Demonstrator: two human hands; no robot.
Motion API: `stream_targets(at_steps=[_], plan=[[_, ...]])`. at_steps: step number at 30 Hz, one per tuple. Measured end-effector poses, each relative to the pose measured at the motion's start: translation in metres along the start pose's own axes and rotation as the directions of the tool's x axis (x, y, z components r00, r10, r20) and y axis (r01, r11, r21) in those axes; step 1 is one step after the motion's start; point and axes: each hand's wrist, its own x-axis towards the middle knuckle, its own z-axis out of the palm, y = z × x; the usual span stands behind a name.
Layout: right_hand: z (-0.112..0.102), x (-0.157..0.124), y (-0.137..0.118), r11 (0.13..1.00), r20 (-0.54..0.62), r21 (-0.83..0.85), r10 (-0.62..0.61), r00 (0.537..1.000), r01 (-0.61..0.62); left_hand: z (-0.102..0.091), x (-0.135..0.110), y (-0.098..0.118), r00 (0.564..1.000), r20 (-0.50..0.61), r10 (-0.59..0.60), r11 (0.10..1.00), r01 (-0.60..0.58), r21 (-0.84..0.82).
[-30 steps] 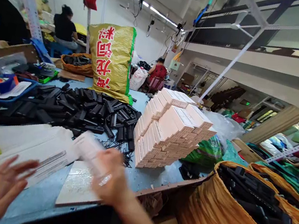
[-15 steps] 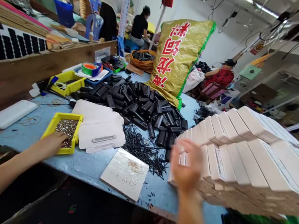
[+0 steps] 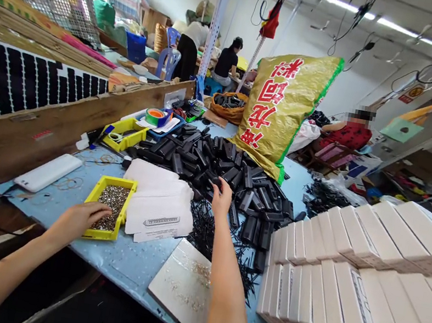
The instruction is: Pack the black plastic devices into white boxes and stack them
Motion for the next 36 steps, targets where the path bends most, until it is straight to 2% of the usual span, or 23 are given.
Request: stream_targets(at_steps=[1, 2, 4, 6, 7, 8, 9, 10, 11, 12, 13, 14, 16, 18, 20, 22, 23, 25, 27, 30, 32, 36], plan=[[-0.014, -0.02, 0.003, 0.985, -0.04, 0.167, 0.057, 0.998, -0.05, 0.002, -0.003, 0.001, 0.998, -0.062, -0.028, 0.995, 0.022, -0.1], [-0.029, -0.042, 0.005, 0.92, -0.055, 0.375, 0.147, 0.988, -0.116, 0.006, -0.007, 0.005, 0.993, -0.096, -0.068, 0.977, 0.046, -0.209], [-0.057, -0.092, 0.008, 0.655, 0.059, 0.696, 0.357, 0.932, -0.294, 0.022, -0.017, 0.019, 0.987, -0.047, -0.151, 0.896, 0.117, -0.429], [-0.077, -0.138, 0.006, 0.387, 0.277, 0.773, 0.506, 0.817, -0.502, 0.045, -0.029, 0.042, 0.975, 0.107, -0.193, 0.764, 0.218, -0.607], [-0.082, -0.158, 0.004, 0.307, 0.336, 0.766, 0.557, 0.759, -0.565, 0.059, -0.034, 0.055, 0.96, 0.196, -0.199, 0.688, 0.279, -0.67], [-0.083, -0.174, 0.0, 0.29, 0.33, 0.759, 0.6, 0.729, -0.583, 0.073, -0.039, 0.068, 0.939, 0.282, -0.196, 0.601, 0.342, -0.723], [-0.08, -0.187, -0.004, 0.347, 0.251, 0.756, 0.63, 0.735, -0.555, 0.085, -0.044, 0.081, 0.913, 0.362, -0.191, 0.498, 0.408, -0.765], [-0.074, -0.197, -0.008, 0.467, 0.116, 0.737, 0.625, 0.772, -0.489, 0.097, -0.048, 0.092, 0.887, 0.424, -0.181, 0.395, 0.461, -0.795], [-0.067, -0.205, -0.012, 0.613, -0.024, 0.678, 0.569, 0.822, -0.405, 0.106, -0.05, 0.102, 0.865, 0.473, -0.167, 0.302, 0.502, -0.81], [-0.06, -0.21, -0.017, 0.742, -0.112, 0.585, 0.473, 0.874, -0.327, 0.113, -0.052, 0.109, 0.849, 0.507, -0.151, 0.229, 0.529, -0.817], [-0.052, -0.213, -0.021, 0.833, -0.131, 0.485, 0.371, 0.919, -0.267, 0.118, -0.053, 0.115, 0.841, 0.525, -0.133, 0.185, 0.541, -0.82], [-0.046, -0.214, -0.026, 0.884, -0.102, 0.409, 0.292, 0.951, -0.228, 0.12, -0.054, 0.118, 0.842, 0.527, -0.114, 0.174, 0.539, -0.824], [-0.038, -0.211, -0.039, 0.894, -0.072, 0.413, 0.222, 0.972, -0.174, 0.12, -0.054, 0.121, 0.873, 0.484, -0.068, 0.248, 0.484, -0.839], [-0.035, -0.204, -0.056, 0.795, -0.172, 0.6, 0.236, 0.956, -0.088, 0.118, -0.054, 0.121, 0.914, 0.405, -0.002, 0.385, 0.375, -0.843], [-0.032, -0.194, -0.076, 0.606, -0.245, 0.796, 0.313, 0.918, 0.006, 0.115, -0.055, 0.122, 0.934, 0.353, 0.063, 0.471, 0.284, -0.835], [-0.028, -0.186, -0.092, 0.44, -0.204, 0.898, 0.397, 0.895, 0.009, 0.114, -0.058, 0.124, 0.933, 0.35, 0.078, 0.455, 0.279, -0.846], [-0.026, -0.184, -0.097, 0.389, -0.176, 0.921, 0.434, 0.884, -0.007, 0.114, -0.059, 0.125, 0.932, 0.356, 0.067, 0.423, 0.297, -0.856], [-0.02, -0.181, -0.101, 0.322, -0.144, 0.946, 0.499, 0.854, -0.029, 0.115, -0.061, 0.129, 0.929, 0.37, 0.033, 0.353, 0.335, -0.874], [-0.017, -0.181, -0.1, 0.271, -0.127, 0.962, 0.553, 0.824, -0.033, 0.115, -0.063, 0.132, 0.928, 0.372, 0.016, 0.325, 0.347, -0.88], [-0.017, -0.183, -0.096, 0.218, -0.11, 0.976, 0.603, 0.79, -0.03, 0.116, -0.063, 0.134, 0.932, 0.362, 0.018, 0.355, 0.333, -0.874], [-0.018, -0.184, -0.095, 0.214, -0.108, 0.976, 0.609, 0.786, -0.032, 0.116, -0.063, 0.133, 0.936, 0.351, 0.025, 0.401, 0.313, -0.861], [-0.019, -0.185, -0.098, 0.307, -0.105, 0.948, 0.547, 0.831, -0.083, 0.115, -0.062, 0.131, 0.939, 0.341, 0.04, 0.504, 0.276, -0.819]])
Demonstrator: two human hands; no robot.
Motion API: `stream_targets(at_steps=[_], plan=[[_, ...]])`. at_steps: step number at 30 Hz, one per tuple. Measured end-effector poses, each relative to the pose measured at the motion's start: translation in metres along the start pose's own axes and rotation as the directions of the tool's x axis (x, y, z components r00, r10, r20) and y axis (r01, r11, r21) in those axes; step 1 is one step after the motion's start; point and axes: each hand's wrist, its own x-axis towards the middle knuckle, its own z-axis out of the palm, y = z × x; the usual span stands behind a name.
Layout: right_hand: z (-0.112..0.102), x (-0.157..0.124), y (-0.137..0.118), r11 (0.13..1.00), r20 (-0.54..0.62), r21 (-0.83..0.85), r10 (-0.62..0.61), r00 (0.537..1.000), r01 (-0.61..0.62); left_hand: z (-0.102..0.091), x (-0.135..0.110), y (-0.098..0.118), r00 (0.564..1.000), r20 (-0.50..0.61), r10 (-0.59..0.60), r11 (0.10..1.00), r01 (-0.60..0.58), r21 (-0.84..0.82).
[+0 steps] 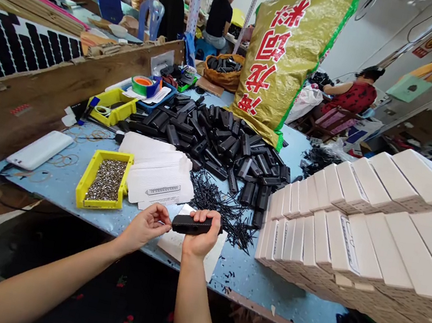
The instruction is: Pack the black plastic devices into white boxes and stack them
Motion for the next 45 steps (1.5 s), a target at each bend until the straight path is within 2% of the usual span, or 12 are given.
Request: stream_targets(at_steps=[3, 8, 12, 17, 19, 21, 23, 27, 30, 36, 42, 45], plan=[[0.0, -0.001, 0.0, 0.998, 0.043, -0.067, -0.01, 0.999, 0.013, -0.003, 0.001, 0.005, 1.0, 0.019, 0.016, 0.997, -0.017, 0.07], [-0.004, 0.001, 0.0, 0.995, 0.032, -0.087, -0.046, 0.998, 0.049, -0.005, 0.002, 0.012, 0.994, 0.095, 0.052, 0.979, -0.069, 0.191], [-0.004, 0.002, -0.001, 0.991, 0.038, -0.127, -0.037, 0.999, 0.042, -0.004, 0.003, 0.009, 0.992, 0.106, 0.066, 0.974, -0.087, 0.208], [-0.006, 0.003, 0.0, 0.996, 0.025, -0.094, 0.008, 1.0, -0.005, -0.006, 0.003, 0.012, 0.986, 0.142, 0.087, 0.961, -0.121, 0.249], [-0.008, 0.003, 0.002, 0.998, -0.01, -0.055, 0.02, 1.0, -0.021, -0.006, 0.002, 0.015, 0.978, 0.172, 0.12, 0.938, -0.168, 0.303], [-0.012, 0.004, 0.006, 1.0, -0.058, 0.008, 0.03, 0.998, -0.03, -0.005, -0.001, 0.014, 0.978, 0.147, 0.146, 0.927, -0.187, 0.324], [-0.017, 0.007, 0.009, 0.997, -0.068, 0.058, 0.058, 0.996, -0.054, 0.0, -0.006, 0.008, 0.986, 0.066, 0.152, 0.941, -0.165, 0.295], [-0.025, 0.013, 0.009, 0.993, 0.001, 0.067, 0.099, 0.995, -0.099, 0.009, -0.013, -0.011, 0.98, -0.081, 0.182, 0.976, -0.17, 0.132], [-0.022, 0.011, 0.001, 0.993, -0.036, 0.093, 0.074, 0.997, -0.07, 0.01, -0.013, -0.016, 0.976, -0.14, 0.166, 0.986, -0.167, -0.002], [-0.006, -0.004, -0.011, 1.0, -0.025, -0.013, -0.012, 1.0, 0.012, 0.009, -0.013, -0.002, 0.997, -0.056, 0.056, 0.995, -0.06, -0.074], [-0.003, -0.006, -0.01, 0.995, -0.11, 0.094, 0.032, 0.993, -0.021, 0.015, -0.014, 0.0, 0.998, -0.056, 0.032, 0.987, -0.04, -0.154], [-0.003, -0.007, -0.01, 0.991, -0.117, 0.126, 0.048, 0.992, -0.033, 0.016, -0.014, 0.0, 0.998, -0.057, 0.027, 0.984, -0.037, -0.174]])
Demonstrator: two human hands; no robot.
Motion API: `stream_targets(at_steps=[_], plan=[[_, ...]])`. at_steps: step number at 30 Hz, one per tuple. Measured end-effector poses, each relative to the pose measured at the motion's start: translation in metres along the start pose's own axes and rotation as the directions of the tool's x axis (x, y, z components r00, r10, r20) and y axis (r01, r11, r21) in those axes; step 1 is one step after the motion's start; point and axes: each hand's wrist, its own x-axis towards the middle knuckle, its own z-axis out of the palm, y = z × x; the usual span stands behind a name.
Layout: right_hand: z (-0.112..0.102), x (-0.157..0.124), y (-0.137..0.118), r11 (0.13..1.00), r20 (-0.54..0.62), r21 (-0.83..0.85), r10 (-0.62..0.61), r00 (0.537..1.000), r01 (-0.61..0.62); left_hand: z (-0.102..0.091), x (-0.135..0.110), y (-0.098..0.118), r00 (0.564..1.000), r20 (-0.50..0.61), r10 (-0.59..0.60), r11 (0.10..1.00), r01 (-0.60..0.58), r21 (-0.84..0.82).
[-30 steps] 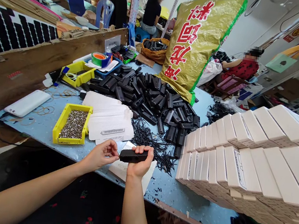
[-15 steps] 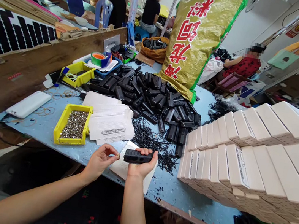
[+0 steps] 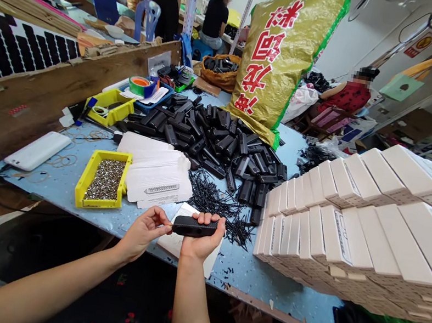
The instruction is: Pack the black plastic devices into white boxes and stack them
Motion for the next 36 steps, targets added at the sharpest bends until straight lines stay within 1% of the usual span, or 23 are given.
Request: stream_targets(at_steps=[3, 5, 7, 9, 12, 14, 17, 21, 23, 25, 27, 29, 30, 31, 33, 35, 36], plan=[[0.0, 0.0, 0.001, 0.999, 0.009, -0.042, -0.023, 1.0, 0.024, 0.003, -0.001, -0.002, 0.999, -0.033, 0.018, 1.0, -0.019, -0.019], [0.0, 0.001, 0.001, 0.997, 0.017, -0.066, -0.046, 0.999, 0.047, 0.004, -0.003, -0.005, 0.996, -0.065, 0.068, 0.998, -0.069, -0.012], [-0.002, 0.002, 0.002, 0.995, 0.034, -0.08, -0.048, 0.998, 0.05, 0.004, -0.004, -0.008, 0.988, -0.072, 0.137, 0.99, -0.134, 0.038], [-0.004, 0.002, 0.003, 0.994, 0.047, -0.102, -0.035, 0.998, 0.04, 0.001, -0.005, -0.01, 0.982, -0.044, 0.185, 0.977, -0.179, 0.116], [-0.007, -0.001, 0.006, 0.991, 0.029, -0.128, -0.038, 0.999, 0.041, -0.007, -0.006, -0.015, 0.982, 0.006, 0.189, 0.957, -0.186, 0.225], [-0.007, -0.003, 0.008, 0.987, 0.022, -0.148, -0.053, 0.998, 0.056, -0.013, -0.005, -0.018, 0.983, 0.026, 0.184, 0.946, -0.185, 0.267], [-0.005, -0.005, 0.011, 0.984, 0.021, -0.164, -0.074, 0.997, 0.076, -0.018, -0.006, -0.02, 0.971, 0.047, 0.232, 0.925, -0.236, 0.299], [-0.001, -0.004, 0.013, 0.984, 0.033, -0.16, -0.078, 0.996, 0.082, -0.019, -0.007, -0.016, 0.944, 0.108, 0.311, 0.868, -0.328, 0.373], [0.0, -0.004, 0.013, 0.989, 0.007, -0.13, -0.069, 0.998, 0.069, -0.017, -0.006, -0.014, 0.94, 0.107, 0.324, 0.851, -0.339, 0.4], [0.0, -0.005, 0.014, 0.992, -0.002, -0.1, -0.077, 0.997, 0.077, -0.015, -0.006, -0.014, 0.955, 0.069, 0.29, 0.881, -0.294, 0.372], [-0.001, -0.008, 0.015, 0.99, 0.022, -0.099, -0.099, 0.995, 0.1, -0.015, -0.005, -0.014, 0.978, 0.055, 0.2, 0.936, -0.208, 0.283], [-0.002, -0.01, 0.017, 0.99, 0.033, -0.102, -0.094, 0.995, 0.097, -0.019, -0.005, -0.013, 0.991, 0.099, 0.09, 0.969, -0.11, 0.22], [-0.002, -0.011, 0.019, 0.992, 0.03, -0.1, -0.069, 0.997, 0.072, -0.023, -0.005, -0.012, 0.989, 0.14, 0.042, 0.971, -0.073, 0.227], [-0.001, -0.012, 0.022, 0.995, 0.021, -0.095, -0.027, 0.999, 0.029, -0.028, -0.005, -0.01, 0.983, 0.186, 0.003, 0.963, -0.053, 0.263], [-0.001, -0.011, 0.029, 0.993, 0.001, -0.08, 0.085, 0.996, -0.085, -0.04, -0.008, -0.002, 0.967, 0.252, -0.03, 0.927, -0.067, 0.369], [-0.002, -0.009, 0.04, 0.973, -0.008, -0.086, 0.214, 0.977, -0.213, -0.053, -0.013, 0.008, 0.958, 0.285, -0.024, 0.876, -0.117, 0.469], [-0.003, -0.008, 0.045, 0.957, -0.006, -0.101, 0.273, 0.962, -0.272, -0.059, -0.016, 0.012, 0.958, 0.284, -0.024, 0.856, -0.127, 0.501]])
